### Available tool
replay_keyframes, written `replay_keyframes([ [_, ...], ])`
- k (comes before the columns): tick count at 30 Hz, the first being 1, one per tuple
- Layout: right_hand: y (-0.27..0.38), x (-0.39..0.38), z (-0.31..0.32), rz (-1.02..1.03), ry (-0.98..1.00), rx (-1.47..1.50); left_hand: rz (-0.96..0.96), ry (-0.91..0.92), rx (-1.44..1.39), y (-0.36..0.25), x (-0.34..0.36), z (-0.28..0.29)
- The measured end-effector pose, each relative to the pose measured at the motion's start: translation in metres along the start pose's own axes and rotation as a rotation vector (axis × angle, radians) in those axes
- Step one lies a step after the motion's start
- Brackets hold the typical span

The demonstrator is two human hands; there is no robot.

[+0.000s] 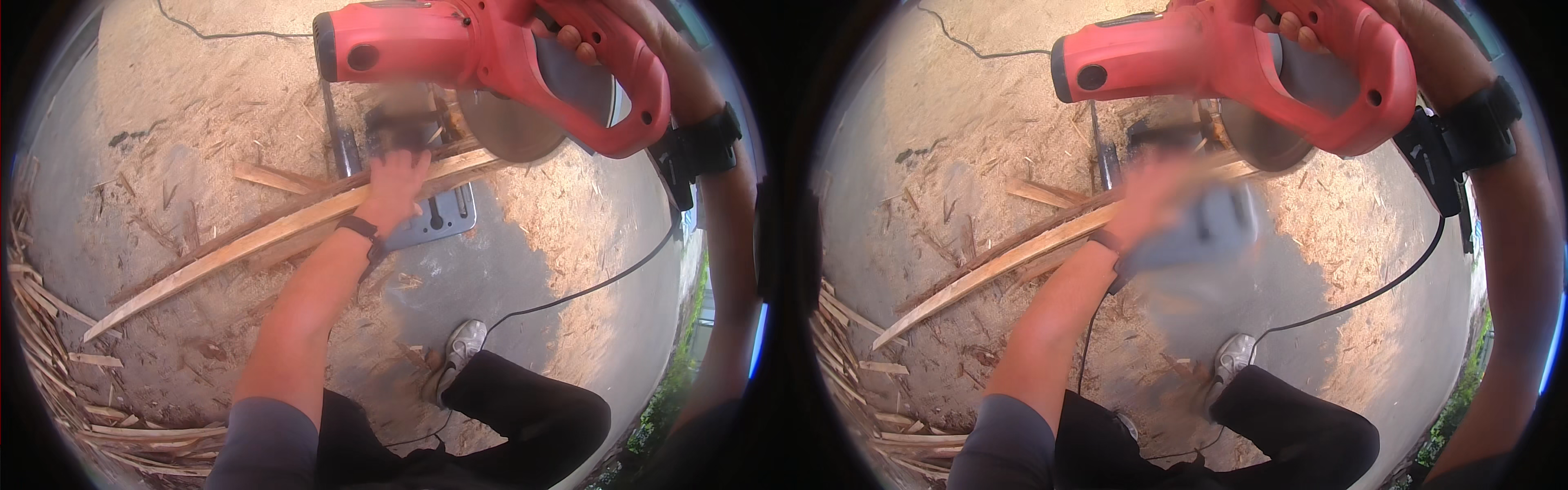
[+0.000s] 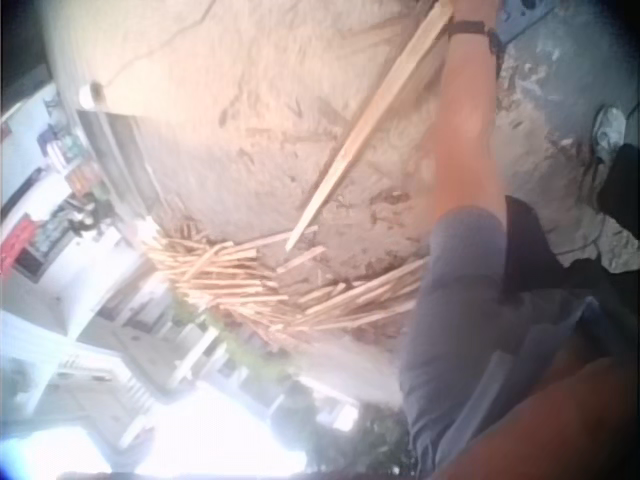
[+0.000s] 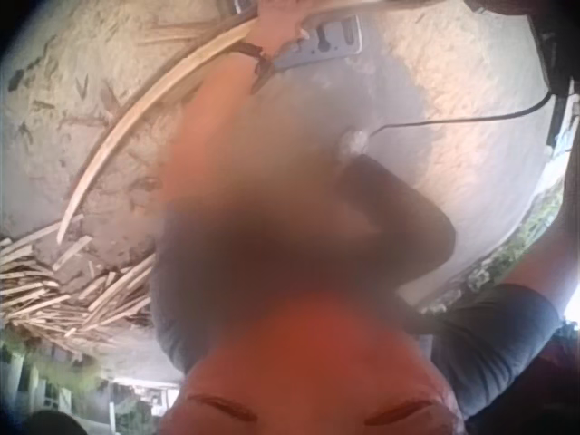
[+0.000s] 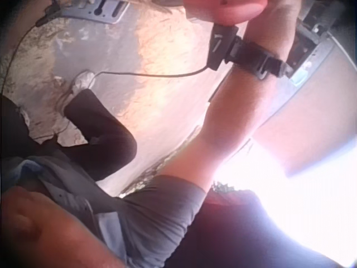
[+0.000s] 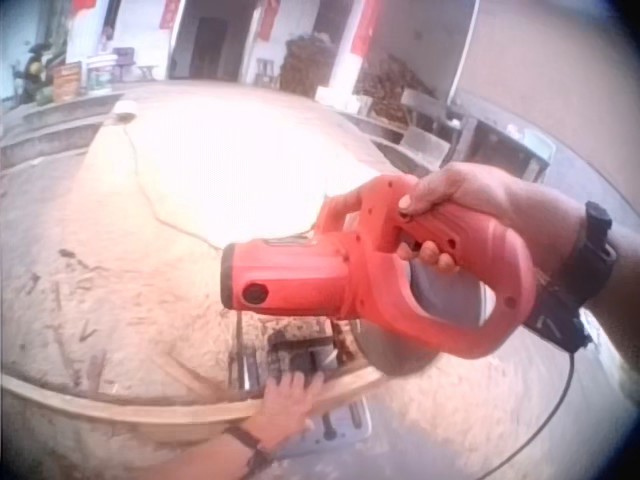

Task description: The person cuts multiple thin wooden strips using a miter saw, then gathers the strips by hand to align them.

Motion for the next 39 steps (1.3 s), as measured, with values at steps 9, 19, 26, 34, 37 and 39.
replay_keyframes([
  [9,-0.014,-0.008,-0.010,-0.030,-0.044,0.050,0.199,0.194,0.226,0.064,-0.087,0.034],
  [19,-0.014,-0.009,0.011,0.056,0.009,0.072,0.184,0.252,0.182,0.057,-0.012,-0.014],
  [26,-0.024,-0.021,0.013,-0.082,-0.053,0.148,0.097,0.191,0.177,0.045,-0.042,0.032],
  [34,-0.020,-0.028,-0.007,-0.027,-0.038,0.106,0.157,0.200,0.085,0.062,-0.032,0.020],
  [37,-0.027,-0.016,0.041,0.240,-0.355,-0.238,0.153,0.142,0.063,0.060,-0.013,0.015],
  [39,-0.035,-0.020,0.038,0.222,-0.399,-0.217,0.148,0.113,0.070,0.058,-0.012,0.009],
])
Point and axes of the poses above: each hand's wrist, its own x-axis towards the middle knuckle, its own z-axis out of the back of the hand, y = z × x, the point moved 9 cm from there along x, towards the middle knuckle, and after that the axes turned 15 degrees about -y, right-handed, at the moved point
